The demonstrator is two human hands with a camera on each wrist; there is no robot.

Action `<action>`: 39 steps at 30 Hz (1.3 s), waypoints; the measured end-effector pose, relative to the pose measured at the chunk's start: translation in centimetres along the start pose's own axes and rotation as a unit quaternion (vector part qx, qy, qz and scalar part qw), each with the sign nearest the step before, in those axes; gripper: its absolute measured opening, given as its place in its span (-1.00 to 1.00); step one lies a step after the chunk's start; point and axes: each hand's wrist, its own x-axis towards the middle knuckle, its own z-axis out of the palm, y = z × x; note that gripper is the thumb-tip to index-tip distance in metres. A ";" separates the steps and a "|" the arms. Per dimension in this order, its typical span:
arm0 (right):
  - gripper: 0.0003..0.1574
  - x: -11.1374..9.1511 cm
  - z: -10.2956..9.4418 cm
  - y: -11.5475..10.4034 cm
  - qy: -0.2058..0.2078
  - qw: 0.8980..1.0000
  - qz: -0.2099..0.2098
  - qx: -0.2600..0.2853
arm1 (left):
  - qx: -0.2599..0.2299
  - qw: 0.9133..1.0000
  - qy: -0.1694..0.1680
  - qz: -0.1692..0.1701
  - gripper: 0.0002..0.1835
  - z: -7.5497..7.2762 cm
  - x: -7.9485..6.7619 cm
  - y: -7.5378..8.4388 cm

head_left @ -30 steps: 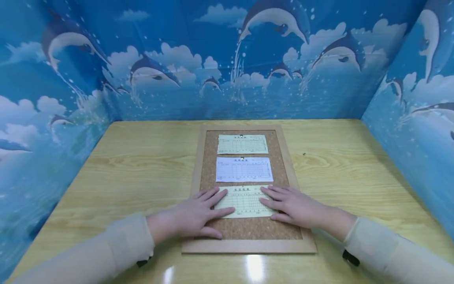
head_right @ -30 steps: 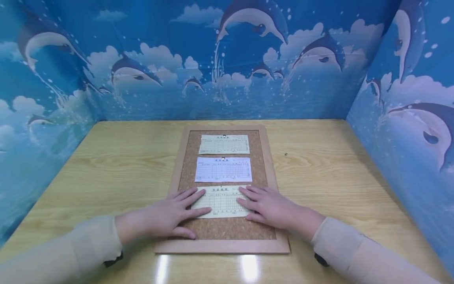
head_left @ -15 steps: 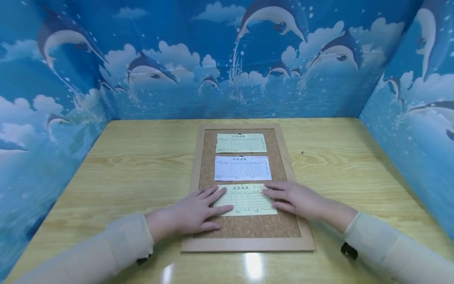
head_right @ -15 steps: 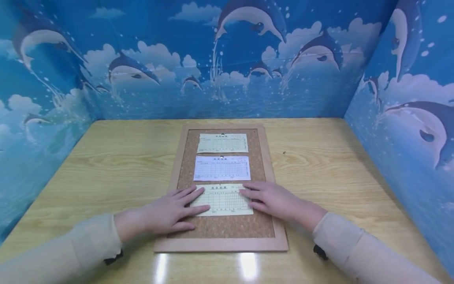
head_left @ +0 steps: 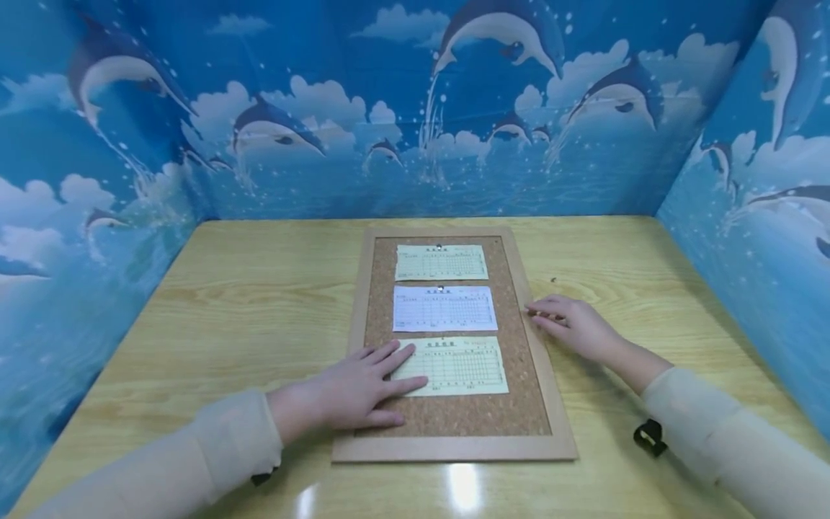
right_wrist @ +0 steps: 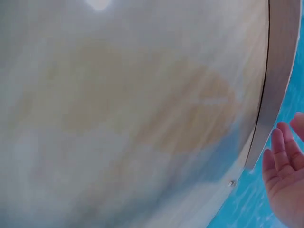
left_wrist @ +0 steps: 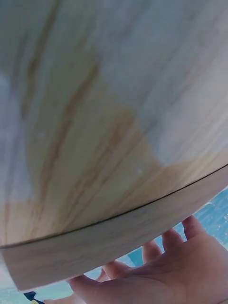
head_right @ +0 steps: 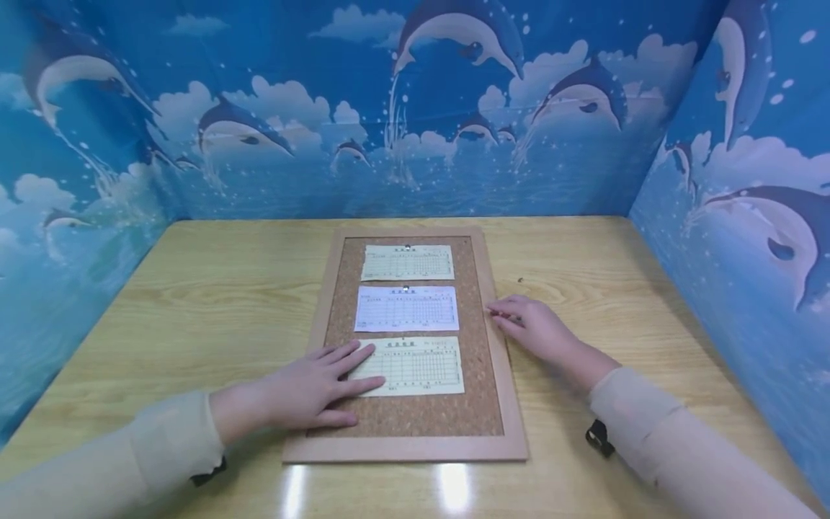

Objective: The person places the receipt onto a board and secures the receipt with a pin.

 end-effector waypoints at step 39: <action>-0.67 4.5 -2.9 5.5 -0.041 0.982 0.158 -0.095 | -0.001 1.000 -0.018 -0.006 -0.33 -0.6 0.0 0.3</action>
